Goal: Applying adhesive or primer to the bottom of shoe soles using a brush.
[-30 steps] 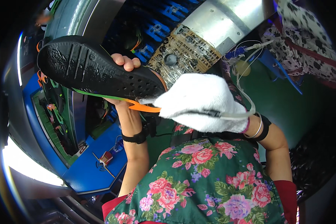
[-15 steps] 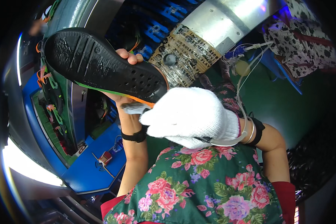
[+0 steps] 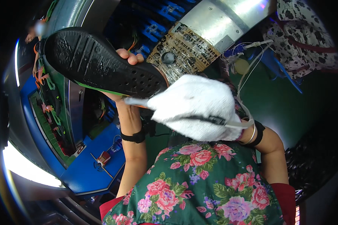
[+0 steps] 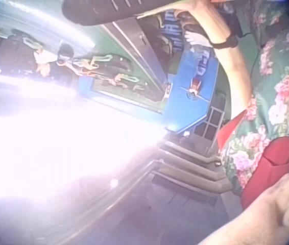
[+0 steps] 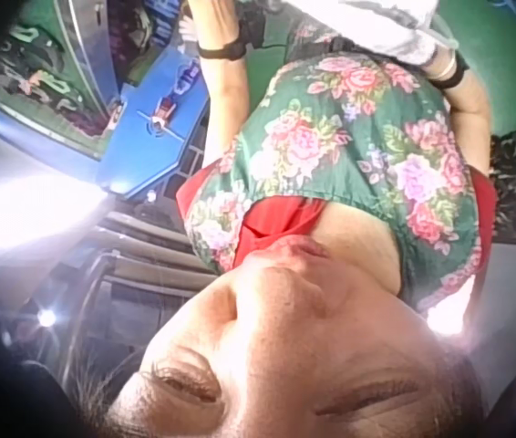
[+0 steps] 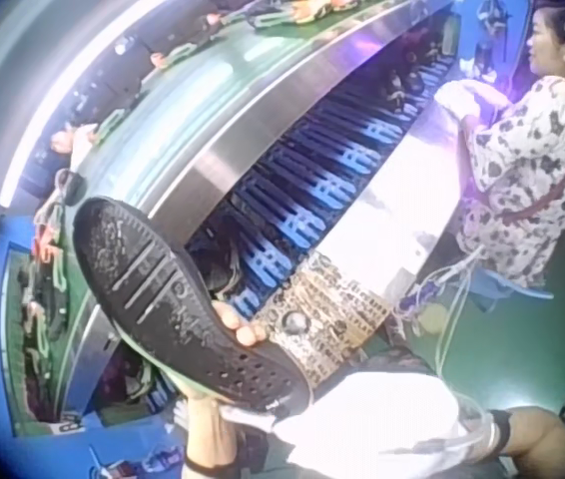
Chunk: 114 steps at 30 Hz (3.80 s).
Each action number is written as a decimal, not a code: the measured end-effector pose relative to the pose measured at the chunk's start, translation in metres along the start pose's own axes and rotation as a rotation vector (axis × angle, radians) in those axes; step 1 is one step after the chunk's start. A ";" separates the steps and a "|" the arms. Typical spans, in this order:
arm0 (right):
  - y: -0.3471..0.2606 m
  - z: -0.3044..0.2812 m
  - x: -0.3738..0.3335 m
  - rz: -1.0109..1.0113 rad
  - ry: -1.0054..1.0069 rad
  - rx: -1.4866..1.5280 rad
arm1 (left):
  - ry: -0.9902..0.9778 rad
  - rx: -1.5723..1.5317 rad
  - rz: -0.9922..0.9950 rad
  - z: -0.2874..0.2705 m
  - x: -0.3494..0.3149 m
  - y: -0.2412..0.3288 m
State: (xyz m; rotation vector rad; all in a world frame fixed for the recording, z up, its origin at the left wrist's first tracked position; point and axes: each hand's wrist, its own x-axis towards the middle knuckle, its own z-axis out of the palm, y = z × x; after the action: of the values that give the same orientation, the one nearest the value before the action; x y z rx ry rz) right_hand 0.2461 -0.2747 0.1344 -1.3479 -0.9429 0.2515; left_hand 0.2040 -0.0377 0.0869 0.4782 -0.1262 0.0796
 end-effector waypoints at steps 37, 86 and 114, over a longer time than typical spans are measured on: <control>0.014 -0.001 0.013 -0.137 -0.252 0.275 | 0.097 0.077 -0.461 0.012 0.004 0.026; -0.005 0.005 0.045 -0.194 0.036 -0.349 | 0.517 -0.430 -0.096 0.017 -0.082 -0.016; -0.008 0.020 0.073 -0.357 -0.005 -0.331 | 0.310 -0.611 -0.029 0.020 -0.068 -0.054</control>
State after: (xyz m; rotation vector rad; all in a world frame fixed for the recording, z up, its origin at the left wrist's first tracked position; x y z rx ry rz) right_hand 0.2749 -0.2148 0.1722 -1.4466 -1.2473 -0.1820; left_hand 0.1405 -0.0984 0.0705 -0.1456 0.1604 0.0812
